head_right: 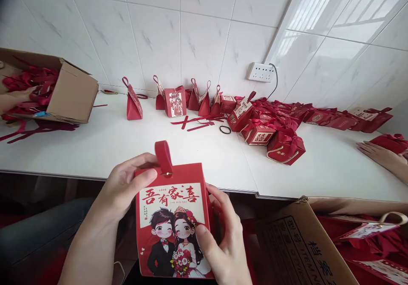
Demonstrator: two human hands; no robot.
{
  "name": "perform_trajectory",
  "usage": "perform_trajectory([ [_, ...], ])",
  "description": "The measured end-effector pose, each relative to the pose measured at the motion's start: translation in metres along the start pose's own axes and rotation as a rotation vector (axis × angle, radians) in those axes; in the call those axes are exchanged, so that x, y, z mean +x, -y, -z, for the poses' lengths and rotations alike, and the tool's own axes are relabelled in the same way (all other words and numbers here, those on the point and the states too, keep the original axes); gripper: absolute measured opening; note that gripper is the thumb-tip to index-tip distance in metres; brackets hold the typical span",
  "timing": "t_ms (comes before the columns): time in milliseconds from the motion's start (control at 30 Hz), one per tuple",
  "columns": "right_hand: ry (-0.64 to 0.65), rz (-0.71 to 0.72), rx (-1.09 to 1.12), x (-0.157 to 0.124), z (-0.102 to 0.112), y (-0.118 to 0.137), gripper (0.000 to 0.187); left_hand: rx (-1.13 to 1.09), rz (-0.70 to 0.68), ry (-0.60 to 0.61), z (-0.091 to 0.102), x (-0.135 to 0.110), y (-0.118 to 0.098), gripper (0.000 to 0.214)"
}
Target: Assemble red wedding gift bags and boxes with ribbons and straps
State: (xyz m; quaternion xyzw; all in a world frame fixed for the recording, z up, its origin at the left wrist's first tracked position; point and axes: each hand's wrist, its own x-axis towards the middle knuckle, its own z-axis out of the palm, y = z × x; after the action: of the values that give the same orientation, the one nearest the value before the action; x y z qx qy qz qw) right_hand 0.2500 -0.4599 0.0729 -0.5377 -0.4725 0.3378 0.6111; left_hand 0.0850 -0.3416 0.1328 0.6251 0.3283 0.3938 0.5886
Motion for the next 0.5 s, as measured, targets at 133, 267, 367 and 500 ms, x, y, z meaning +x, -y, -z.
perform_trajectory([
  [133,-0.009,-0.039,-0.068,-0.004,0.003,-0.007,0.053,-0.060,-0.072,-0.150,-0.002,0.005,-0.006,0.026],
  [267,-0.015,-0.064,-0.050,-0.008,0.004,-0.007,0.055,-0.037,-0.044,-0.217,-0.003,0.005,-0.013,0.021],
  [367,0.012,-0.085,0.006,-0.003,0.003,-0.006,0.055,-0.079,-0.024,-0.198,0.001,0.006,-0.014,0.022],
  [500,0.025,-0.132,0.193,0.002,-0.007,-0.005,0.046,-0.321,0.081,-0.014,0.006,0.017,-0.004,0.034],
])
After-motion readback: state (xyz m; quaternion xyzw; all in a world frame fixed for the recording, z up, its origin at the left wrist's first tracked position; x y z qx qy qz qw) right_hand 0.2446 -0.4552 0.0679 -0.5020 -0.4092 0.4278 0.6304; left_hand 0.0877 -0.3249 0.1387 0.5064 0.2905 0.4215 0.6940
